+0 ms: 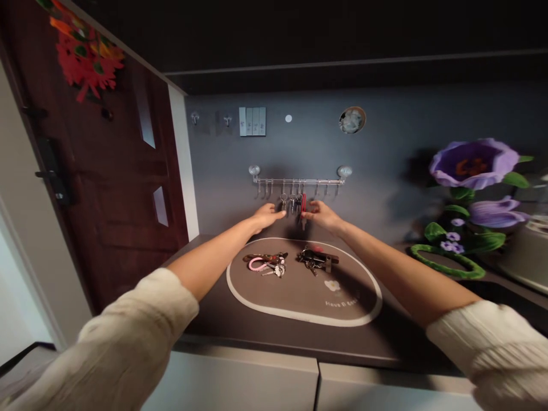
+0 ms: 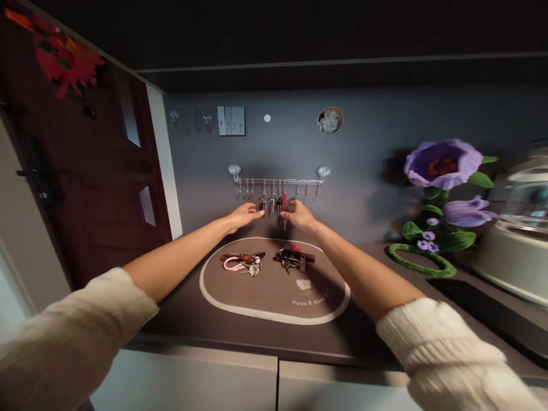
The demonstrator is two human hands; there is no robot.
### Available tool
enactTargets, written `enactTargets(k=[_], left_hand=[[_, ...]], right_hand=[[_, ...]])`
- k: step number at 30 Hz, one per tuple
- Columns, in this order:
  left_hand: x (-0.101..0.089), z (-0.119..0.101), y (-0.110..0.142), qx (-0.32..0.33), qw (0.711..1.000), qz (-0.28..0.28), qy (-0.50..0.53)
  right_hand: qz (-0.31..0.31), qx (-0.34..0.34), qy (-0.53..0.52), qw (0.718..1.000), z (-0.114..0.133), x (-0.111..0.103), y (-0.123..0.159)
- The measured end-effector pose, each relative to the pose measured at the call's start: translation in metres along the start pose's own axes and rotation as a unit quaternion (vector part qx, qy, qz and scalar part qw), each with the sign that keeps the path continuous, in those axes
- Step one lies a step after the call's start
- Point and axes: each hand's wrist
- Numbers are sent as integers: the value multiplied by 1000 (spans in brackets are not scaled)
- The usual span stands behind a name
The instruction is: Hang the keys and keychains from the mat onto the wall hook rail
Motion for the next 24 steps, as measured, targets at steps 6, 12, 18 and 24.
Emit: enactTargets(k=[6, 12, 18, 24], left_hand=[[53, 0, -21, -17, 999, 2, 48], [70, -15, -20, -5, 996, -47, 76], [68, -41, -17, 85, 991, -19, 99], [45, -25, 22, 44, 993, 84, 67]], right_hand=[[15, 77, -211, 974, 14, 34, -17], [-21, 33, -285, 958, 30, 31, -18], [-51, -19, -316, 947, 47, 11, -21], [25, -49, -221, 974, 32, 11, 12]])
Point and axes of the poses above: each hand's wrist, its own y-axis away from the middle knuckle, its own x-axis out of the palm, z = x × y, and after that the axes turned 9 degrees about y, right-handed
